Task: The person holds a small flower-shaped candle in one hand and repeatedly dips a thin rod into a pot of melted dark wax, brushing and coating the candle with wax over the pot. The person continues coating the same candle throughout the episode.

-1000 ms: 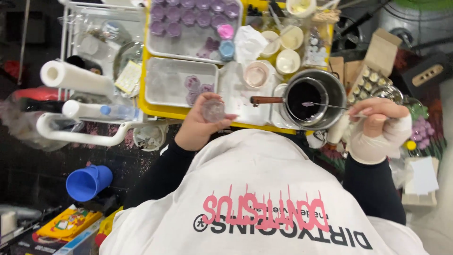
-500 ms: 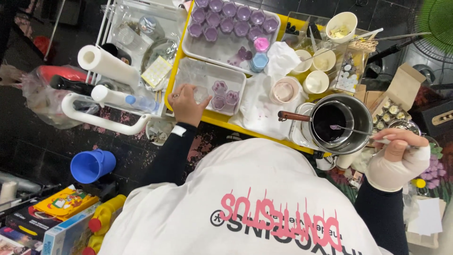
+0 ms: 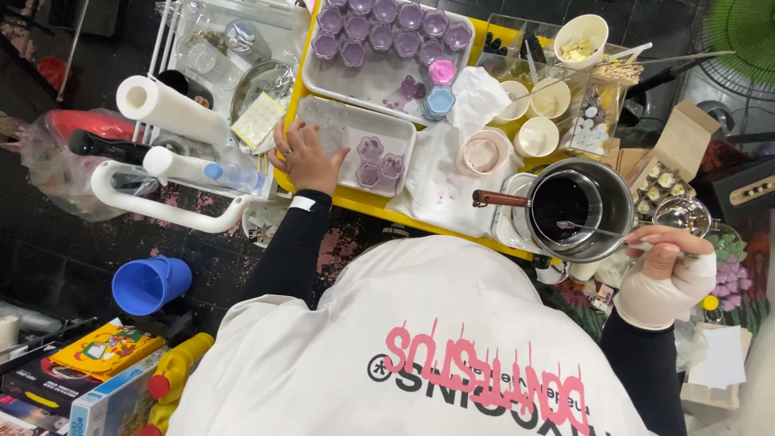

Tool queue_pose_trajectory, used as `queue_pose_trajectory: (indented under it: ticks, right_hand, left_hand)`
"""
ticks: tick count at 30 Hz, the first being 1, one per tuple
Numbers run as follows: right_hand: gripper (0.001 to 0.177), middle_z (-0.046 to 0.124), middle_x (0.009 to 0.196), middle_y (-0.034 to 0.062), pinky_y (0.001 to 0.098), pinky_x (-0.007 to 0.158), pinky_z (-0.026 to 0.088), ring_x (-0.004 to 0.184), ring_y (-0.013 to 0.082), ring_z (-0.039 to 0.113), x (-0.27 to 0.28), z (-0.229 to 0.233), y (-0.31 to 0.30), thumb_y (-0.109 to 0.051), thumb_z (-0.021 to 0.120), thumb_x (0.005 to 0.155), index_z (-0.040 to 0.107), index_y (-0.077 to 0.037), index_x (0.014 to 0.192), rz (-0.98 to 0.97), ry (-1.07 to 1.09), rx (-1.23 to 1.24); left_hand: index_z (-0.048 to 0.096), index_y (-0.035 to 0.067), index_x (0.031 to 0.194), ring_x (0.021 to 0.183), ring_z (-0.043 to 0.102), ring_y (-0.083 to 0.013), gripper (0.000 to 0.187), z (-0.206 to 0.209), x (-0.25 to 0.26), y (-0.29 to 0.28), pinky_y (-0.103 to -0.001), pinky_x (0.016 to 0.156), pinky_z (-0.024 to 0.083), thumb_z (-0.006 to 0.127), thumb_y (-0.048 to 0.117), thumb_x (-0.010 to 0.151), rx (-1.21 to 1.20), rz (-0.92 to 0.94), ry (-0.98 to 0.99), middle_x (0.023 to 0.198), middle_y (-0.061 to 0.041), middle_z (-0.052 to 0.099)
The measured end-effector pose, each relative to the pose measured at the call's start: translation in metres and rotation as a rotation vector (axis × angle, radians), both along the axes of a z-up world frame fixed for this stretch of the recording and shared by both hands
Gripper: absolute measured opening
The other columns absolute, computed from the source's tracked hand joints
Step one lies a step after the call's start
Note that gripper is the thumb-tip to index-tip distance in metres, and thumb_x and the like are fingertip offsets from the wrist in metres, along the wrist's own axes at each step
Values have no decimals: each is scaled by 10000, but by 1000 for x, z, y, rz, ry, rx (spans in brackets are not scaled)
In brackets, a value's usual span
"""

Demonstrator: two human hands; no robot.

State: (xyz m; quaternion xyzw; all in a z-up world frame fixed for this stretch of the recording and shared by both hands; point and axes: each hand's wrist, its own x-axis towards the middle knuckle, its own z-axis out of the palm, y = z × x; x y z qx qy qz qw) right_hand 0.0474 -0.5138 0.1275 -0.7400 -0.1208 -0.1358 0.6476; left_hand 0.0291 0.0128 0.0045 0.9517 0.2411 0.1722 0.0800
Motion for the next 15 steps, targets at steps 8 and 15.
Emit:
queue_pose_trajectory:
  ticks: [8,15]
  right_hand:
    - [420,672,964,137,225,714,504,835,176,654,3,0,-4,-358,692,1222,503,-18,1064,16,2,54]
    - [440,677,971,140,227,716,514,853,183,686,-1,3,-4,-403,678,1197,507,-17,1072,-17,21,33]
  left_hand:
    - [493,189,1416,1437,301,-335,852,12,-4,-9,-600,1055,256,935,417,724,9,-70,-72,1403,-73,434]
    - [637,369,1391,1515,301,-222,617,19,3,3,-543,1142,173,661,43,867,349,-624,68,1444,79,560]
